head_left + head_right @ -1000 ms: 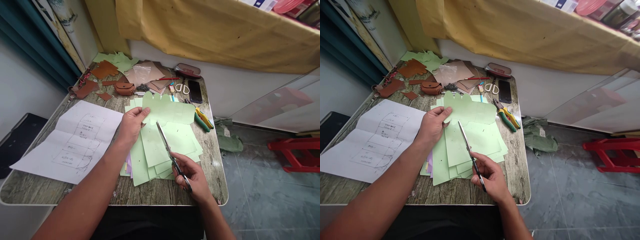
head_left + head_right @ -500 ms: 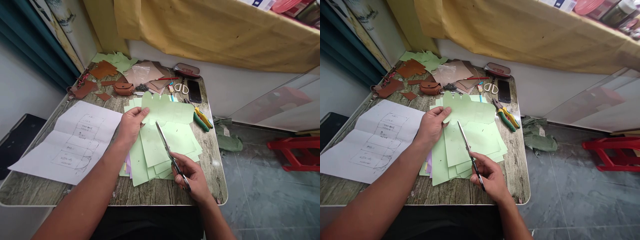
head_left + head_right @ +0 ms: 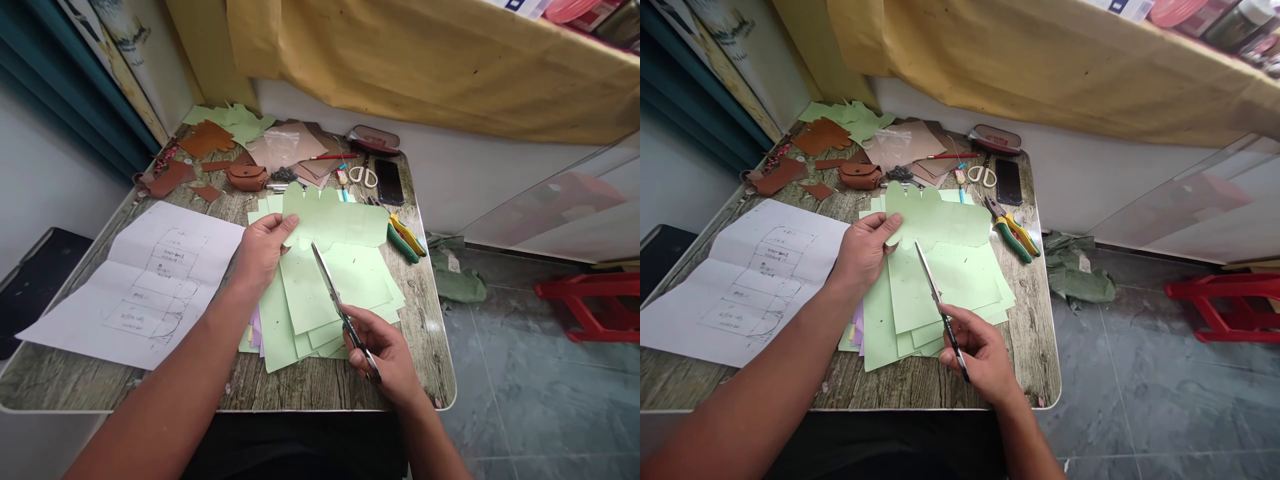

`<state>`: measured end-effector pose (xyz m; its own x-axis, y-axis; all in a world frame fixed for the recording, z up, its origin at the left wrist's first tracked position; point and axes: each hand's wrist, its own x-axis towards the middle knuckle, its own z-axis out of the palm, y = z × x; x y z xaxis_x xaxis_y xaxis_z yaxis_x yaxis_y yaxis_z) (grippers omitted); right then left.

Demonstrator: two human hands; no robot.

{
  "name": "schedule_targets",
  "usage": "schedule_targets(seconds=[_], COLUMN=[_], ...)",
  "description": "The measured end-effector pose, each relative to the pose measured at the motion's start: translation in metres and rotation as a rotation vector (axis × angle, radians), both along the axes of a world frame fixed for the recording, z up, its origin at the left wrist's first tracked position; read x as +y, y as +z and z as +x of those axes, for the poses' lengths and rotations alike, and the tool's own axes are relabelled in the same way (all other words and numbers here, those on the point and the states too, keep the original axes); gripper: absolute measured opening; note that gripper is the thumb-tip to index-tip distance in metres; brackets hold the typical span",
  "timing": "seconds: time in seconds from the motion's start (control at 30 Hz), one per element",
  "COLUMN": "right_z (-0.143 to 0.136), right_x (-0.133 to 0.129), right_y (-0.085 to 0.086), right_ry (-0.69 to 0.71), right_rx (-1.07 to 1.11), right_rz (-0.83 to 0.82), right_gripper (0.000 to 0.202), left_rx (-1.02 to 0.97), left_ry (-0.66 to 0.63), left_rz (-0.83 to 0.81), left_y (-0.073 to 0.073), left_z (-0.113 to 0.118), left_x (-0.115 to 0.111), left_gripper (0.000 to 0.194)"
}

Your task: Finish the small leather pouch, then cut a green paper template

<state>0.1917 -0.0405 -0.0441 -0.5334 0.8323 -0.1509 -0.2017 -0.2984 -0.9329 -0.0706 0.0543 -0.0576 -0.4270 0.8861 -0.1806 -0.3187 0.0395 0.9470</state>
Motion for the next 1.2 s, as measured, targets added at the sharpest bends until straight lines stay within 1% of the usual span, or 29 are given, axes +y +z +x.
schedule_targets(seconds=[0.33, 0.43, 0.57, 0.73, 0.87, 1.03, 1.2], right_z=[-0.002, -0.001, 0.001, 0.003, 0.003, 0.001, 0.001], right_x=[0.000, -0.001, -0.001, -0.001, -0.001, -0.001, -0.002], right_y=[0.000, 0.001, 0.002, 0.003, 0.003, 0.003, 0.003], right_ry=[0.011, 0.006, 0.015, 0.010, 0.004, 0.012, 0.012], right_rx=[0.000, -0.002, 0.003, -0.007, -0.020, -0.031, -0.048], right_rz=[-0.028, -0.026, -0.014, -0.024, -0.016, -0.006, -0.009], right_gripper=[0.051, 0.054, 0.060, 0.064, 0.064, 0.062, 0.063], left_rx=[-0.014, -0.032, -0.086, -0.150, -0.154, -0.159, -0.140], left_ry=[-0.001, 0.011, 0.046, 0.110, 0.109, 0.108, 0.093], left_rz=[0.008, 0.020, 0.042, 0.047, 0.052, 0.048, 0.046], left_y=[0.000, 0.001, 0.005, 0.008, 0.009, 0.010, 0.008], left_z=[0.000, 0.000, 0.001, 0.002, 0.002, 0.002, 0.001], left_x=[0.000, 0.000, 0.001, 0.002, 0.002, 0.002, 0.001], left_gripper=[0.045, 0.046, 0.049, 0.048, 0.046, 0.047, 0.045])
